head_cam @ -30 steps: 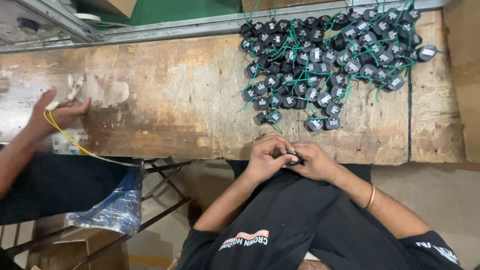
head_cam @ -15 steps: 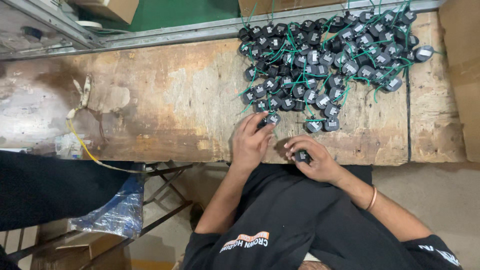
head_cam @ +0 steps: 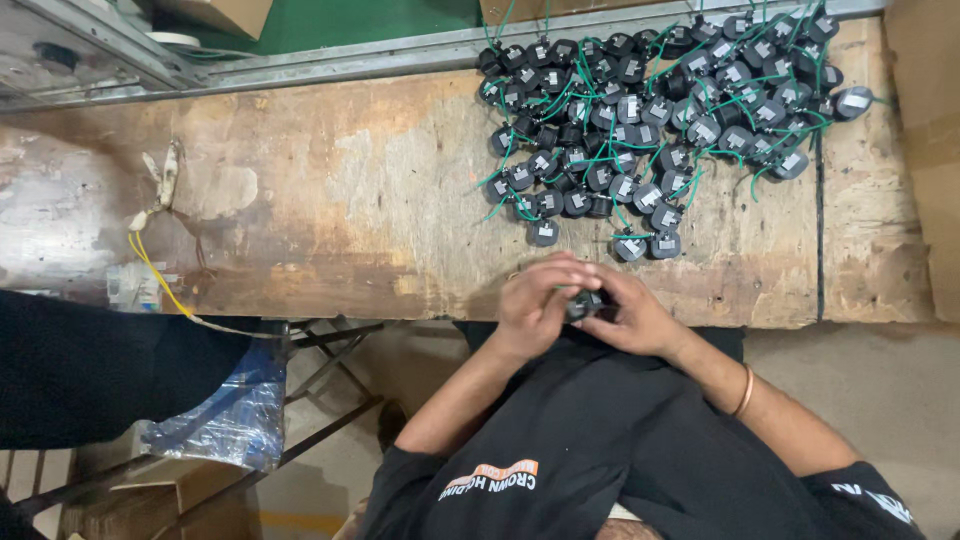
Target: The person sits at a factory workbench and handles black plug-shaped components with green wires one at a time, picking each from a large pile, working on it with both hands, and setting it back on the bench. A coworker beside them uses pliers on similar components.
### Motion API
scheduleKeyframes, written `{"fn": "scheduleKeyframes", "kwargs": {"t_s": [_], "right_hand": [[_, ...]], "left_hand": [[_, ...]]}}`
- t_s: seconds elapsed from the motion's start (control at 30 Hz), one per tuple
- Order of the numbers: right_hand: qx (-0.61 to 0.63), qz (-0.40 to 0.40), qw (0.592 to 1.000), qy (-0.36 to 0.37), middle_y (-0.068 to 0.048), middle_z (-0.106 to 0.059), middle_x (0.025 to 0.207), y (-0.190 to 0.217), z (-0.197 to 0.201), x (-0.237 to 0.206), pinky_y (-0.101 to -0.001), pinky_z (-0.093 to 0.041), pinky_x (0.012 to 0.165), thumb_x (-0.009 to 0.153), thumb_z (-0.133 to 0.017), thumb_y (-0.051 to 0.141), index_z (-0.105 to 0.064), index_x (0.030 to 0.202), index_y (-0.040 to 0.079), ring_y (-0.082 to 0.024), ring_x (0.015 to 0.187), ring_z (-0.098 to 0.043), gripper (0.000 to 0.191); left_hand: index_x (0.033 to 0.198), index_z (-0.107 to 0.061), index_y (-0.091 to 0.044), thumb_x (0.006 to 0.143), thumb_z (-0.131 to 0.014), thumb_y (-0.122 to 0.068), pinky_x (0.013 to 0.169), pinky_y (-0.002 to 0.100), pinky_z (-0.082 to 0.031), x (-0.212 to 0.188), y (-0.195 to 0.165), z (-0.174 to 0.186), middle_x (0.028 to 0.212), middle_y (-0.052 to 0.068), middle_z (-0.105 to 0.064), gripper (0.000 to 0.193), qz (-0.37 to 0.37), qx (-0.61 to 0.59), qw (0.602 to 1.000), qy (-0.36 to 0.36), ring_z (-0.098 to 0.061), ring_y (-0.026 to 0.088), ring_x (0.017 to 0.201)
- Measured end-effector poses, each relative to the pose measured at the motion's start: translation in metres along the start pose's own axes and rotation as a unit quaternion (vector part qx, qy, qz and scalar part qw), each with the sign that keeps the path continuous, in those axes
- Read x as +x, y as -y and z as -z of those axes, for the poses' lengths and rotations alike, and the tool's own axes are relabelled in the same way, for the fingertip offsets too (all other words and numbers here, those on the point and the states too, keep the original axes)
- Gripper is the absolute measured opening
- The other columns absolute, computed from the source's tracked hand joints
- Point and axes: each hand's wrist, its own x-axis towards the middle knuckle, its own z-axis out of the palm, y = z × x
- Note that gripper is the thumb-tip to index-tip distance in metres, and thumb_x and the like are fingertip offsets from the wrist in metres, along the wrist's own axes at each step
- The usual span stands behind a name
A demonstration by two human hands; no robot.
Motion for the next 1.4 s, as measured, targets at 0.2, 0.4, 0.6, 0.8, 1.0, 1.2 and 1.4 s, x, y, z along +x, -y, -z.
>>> {"fn": "scheduleKeyframes", "kwargs": {"t_s": [0.2, 0.4, 0.6, 0.8, 1.0, 1.2, 1.4], "right_hand": [[0.012, 0.04, 0.999, -0.035, -0.017, -0.072, 0.113, -0.014, 0.002, -0.008, -0.0406, -0.054, 0.088, 0.076, -0.081, 0.011, -0.064, 0.121, -0.001, -0.032, 0.105, -0.071, 0.05], [-0.037, 0.001, 0.999, -0.009, -0.015, -0.07, 0.1, 0.005, -0.005, 0.001, -0.0371, -0.056, 0.078, 0.078, -0.08, 0.006, -0.066, 0.112, 0.0, -0.03, 0.091, -0.071, 0.037], [0.023, 0.079, 0.994, -0.065, -0.012, -0.069, 0.11, 0.018, 0.001, 0.005, -0.0397, -0.056, 0.087, 0.082, -0.077, 0.003, -0.061, 0.114, 0.003, -0.026, 0.103, -0.069, 0.036], [0.2, -0.048, 0.978, 0.01, -0.009, -0.063, 0.121, 0.013, 0.0, 0.001, -0.0281, -0.063, 0.071, 0.092, -0.067, 0.001, -0.052, 0.135, 0.006, -0.015, 0.097, -0.068, 0.046], [0.276, -0.008, 0.961, -0.018, -0.011, -0.057, 0.122, -0.006, 0.002, -0.008, -0.0308, -0.064, 0.077, 0.099, -0.06, -0.006, -0.061, 0.129, 0.002, -0.019, 0.103, -0.067, 0.031], [0.217, 0.004, 0.972, -0.088, -0.009, -0.055, 0.117, -0.004, 0.001, -0.008, -0.0301, -0.06, 0.08, 0.098, -0.068, 0.001, -0.066, 0.121, 0.002, -0.017, 0.098, -0.068, 0.023], [0.03, 0.083, 0.995, -0.039, -0.014, -0.056, 0.121, 0.014, 0.006, 0.005, -0.0385, -0.051, 0.093, 0.077, -0.085, 0.019, -0.06, 0.125, -0.001, -0.028, 0.108, -0.062, 0.058]], "left_hand": [[0.111, -0.068, -0.004, 0.089, -0.071, 0.001, 0.106, 0.043, -0.056, 0.019, -0.005, 0.014, 0.12, 0.013, -0.072, 0.022, -0.015, 0.033, 0.994, 0.1, -0.07, 0.033, 0.118], [0.086, -0.055, -0.007, 0.084, -0.084, -0.005, 0.093, 0.037, -0.056, -0.007, -0.004, 0.002, 0.097, 0.007, -0.071, 0.029, 0.126, -0.03, 0.991, 0.017, -0.07, 0.023, 0.099], [0.085, -0.063, -0.005, 0.082, -0.085, -0.008, 0.083, 0.034, -0.053, 0.0, 0.004, 0.019, 0.097, 0.007, -0.066, 0.022, 0.106, 0.119, 0.984, -0.078, -0.066, 0.022, 0.094], [0.106, -0.07, -0.001, 0.075, -0.09, -0.017, 0.079, 0.039, -0.05, 0.033, 0.018, 0.016, 0.106, 0.012, -0.061, 0.04, 0.112, 0.401, 0.902, -0.117, -0.062, 0.029, 0.095], [0.103, -0.069, -0.002, 0.08, -0.084, -0.002, 0.071, 0.03, -0.055, 0.023, 0.03, 0.013, 0.112, 0.009, -0.064, 0.027, 0.207, 0.151, 0.958, -0.13, -0.066, 0.02, 0.095], [0.1, -0.068, 0.0, 0.089, -0.077, 0.008, 0.091, 0.029, -0.058, 0.007, 0.039, 0.056, 0.108, 0.014, -0.069, 0.017, 0.104, 0.045, 0.97, -0.214, -0.069, 0.019, 0.103], [0.094, -0.07, -0.006, 0.082, -0.079, 0.007, 0.08, 0.032, -0.061, 0.008, 0.001, 0.035, 0.101, 0.006, -0.075, 0.019, -0.036, 0.034, 0.998, -0.025, -0.075, 0.018, 0.092]]}}
